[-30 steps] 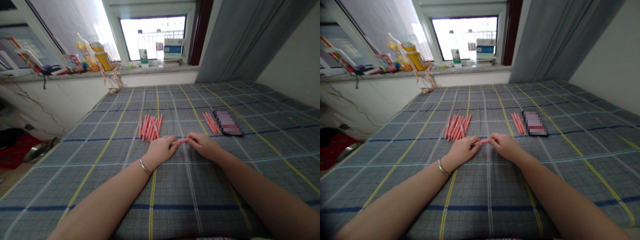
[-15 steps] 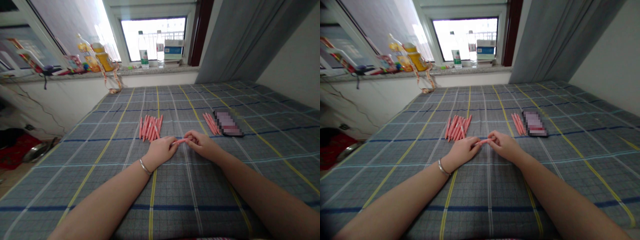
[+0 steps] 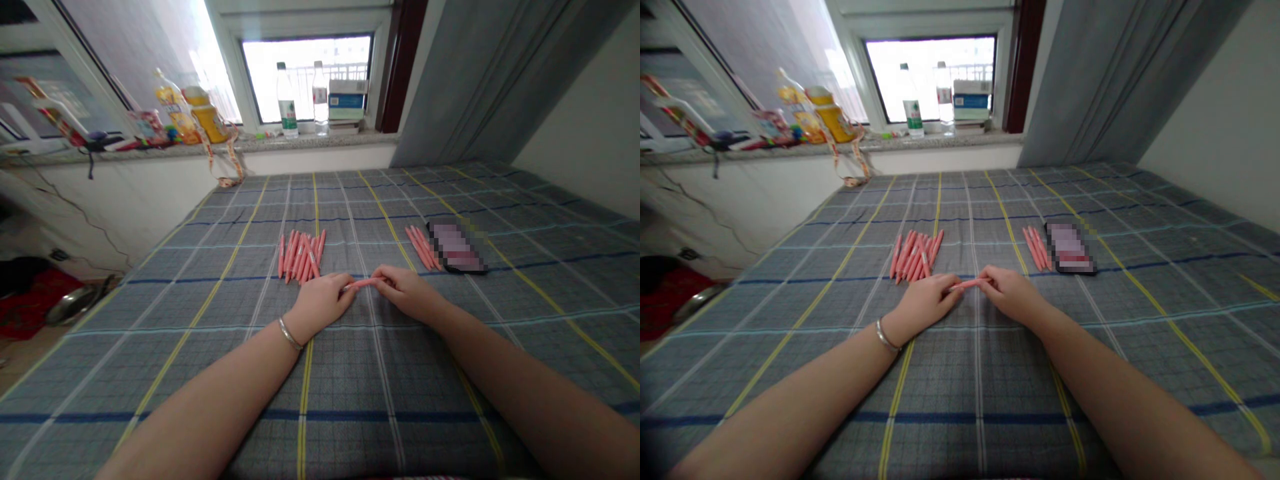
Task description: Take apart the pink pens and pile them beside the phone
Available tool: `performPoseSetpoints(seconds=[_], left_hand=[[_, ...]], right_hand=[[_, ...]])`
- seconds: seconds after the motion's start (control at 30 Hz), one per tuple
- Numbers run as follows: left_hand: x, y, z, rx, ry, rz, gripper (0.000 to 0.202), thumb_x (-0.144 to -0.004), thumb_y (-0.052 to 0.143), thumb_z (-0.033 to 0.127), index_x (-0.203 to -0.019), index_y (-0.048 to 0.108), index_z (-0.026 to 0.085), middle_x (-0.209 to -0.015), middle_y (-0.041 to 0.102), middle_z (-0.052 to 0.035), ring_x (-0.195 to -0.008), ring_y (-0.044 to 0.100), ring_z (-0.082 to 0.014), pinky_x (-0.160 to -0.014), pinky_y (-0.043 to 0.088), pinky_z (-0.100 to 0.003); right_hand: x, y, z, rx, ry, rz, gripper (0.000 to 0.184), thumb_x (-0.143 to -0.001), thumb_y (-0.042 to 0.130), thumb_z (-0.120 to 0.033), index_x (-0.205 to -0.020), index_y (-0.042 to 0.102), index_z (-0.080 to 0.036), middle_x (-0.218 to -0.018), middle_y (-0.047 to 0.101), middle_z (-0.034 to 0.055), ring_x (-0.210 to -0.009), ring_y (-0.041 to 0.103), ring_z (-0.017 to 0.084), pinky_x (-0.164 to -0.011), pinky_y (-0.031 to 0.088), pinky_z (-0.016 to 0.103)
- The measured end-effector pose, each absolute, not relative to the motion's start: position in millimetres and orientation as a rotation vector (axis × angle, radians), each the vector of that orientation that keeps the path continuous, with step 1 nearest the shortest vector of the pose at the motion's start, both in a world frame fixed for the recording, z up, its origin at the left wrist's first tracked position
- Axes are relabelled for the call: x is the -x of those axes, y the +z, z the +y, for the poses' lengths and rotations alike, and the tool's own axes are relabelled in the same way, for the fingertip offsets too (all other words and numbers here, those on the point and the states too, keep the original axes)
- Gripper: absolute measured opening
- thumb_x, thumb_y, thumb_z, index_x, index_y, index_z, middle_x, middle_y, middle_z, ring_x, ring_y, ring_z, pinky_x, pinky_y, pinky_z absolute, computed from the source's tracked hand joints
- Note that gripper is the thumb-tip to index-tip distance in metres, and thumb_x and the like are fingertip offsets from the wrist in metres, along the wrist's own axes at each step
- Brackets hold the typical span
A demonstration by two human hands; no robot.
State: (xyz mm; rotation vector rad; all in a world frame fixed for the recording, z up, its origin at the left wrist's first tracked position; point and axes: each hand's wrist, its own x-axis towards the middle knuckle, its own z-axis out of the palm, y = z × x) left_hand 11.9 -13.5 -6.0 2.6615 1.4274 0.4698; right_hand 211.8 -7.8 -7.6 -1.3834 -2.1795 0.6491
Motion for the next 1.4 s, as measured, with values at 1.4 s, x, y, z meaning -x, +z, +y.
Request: performPoseSetpoints(seconds=[1.4], left_hand=[[-13.2, -6.8, -13.6, -2.653, 0.458, 1.418, 0.038, -0.091, 0.029, 0.043, -0.091, 0.059, 0.020, -0.085, 0.064, -0.0028, -0.077, 0.058, -0.0145, -0.063, 0.041, -0.023]], right_hand=[[-213.4, -6.5, -7.6, 1.383, 0.611, -2.207, 0.030, -0.087, 0.038, -0.035, -0.065, 0.050, -0.019, -0.059, 0.053, -0.0010, -0.060, 0.049, 0.013, -0.056, 0.031, 0.026]])
